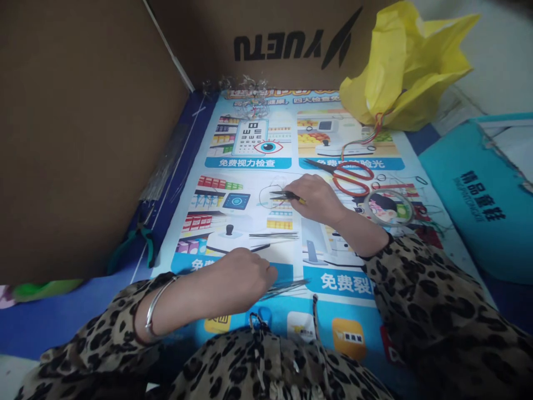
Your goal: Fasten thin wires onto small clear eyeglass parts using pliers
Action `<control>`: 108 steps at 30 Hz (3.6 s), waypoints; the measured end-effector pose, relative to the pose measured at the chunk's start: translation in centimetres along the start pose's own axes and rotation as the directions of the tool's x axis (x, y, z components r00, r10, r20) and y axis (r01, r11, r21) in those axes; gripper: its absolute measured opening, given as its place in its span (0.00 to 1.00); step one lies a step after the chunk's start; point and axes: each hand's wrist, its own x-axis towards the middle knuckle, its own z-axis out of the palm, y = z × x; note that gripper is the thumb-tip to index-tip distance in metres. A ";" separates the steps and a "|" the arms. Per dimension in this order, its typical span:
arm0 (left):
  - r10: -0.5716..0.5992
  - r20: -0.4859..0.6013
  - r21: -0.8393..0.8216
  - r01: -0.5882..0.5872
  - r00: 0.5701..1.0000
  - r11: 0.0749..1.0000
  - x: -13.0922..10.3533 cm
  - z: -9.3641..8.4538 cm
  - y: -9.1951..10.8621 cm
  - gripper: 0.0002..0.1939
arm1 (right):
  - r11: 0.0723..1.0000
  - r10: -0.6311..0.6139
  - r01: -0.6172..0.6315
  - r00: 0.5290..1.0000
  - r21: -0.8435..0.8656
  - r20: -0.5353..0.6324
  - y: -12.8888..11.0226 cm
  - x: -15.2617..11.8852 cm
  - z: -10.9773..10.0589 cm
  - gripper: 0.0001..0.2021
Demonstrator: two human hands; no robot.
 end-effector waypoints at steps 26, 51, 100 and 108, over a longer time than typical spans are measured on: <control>-0.347 -0.057 -0.103 0.340 0.936 0.935 -0.1 -1.2 -4.8 0.20 | 1.000 -0.019 0.019 1.000 0.012 -0.020 0.0 0.0 0.0 0.12; -0.338 -0.044 -0.238 0.318 0.940 0.918 1.5 -0.5 -5.8 0.12 | 1.000 -0.004 0.004 1.000 0.012 -0.012 0.0 0.0 0.1 0.12; -0.293 -0.236 -0.242 0.236 0.926 0.941 4.5 -5.9 -8.7 0.12 | 0.954 0.067 -0.121 0.978 0.275 0.198 -2.0 1.2 -5.0 0.08; -0.235 -0.249 -0.300 0.156 0.940 0.941 7.5 -6.2 -10.7 0.12 | 0.951 0.196 -0.243 0.952 0.189 0.237 -0.4 0.8 -4.1 0.07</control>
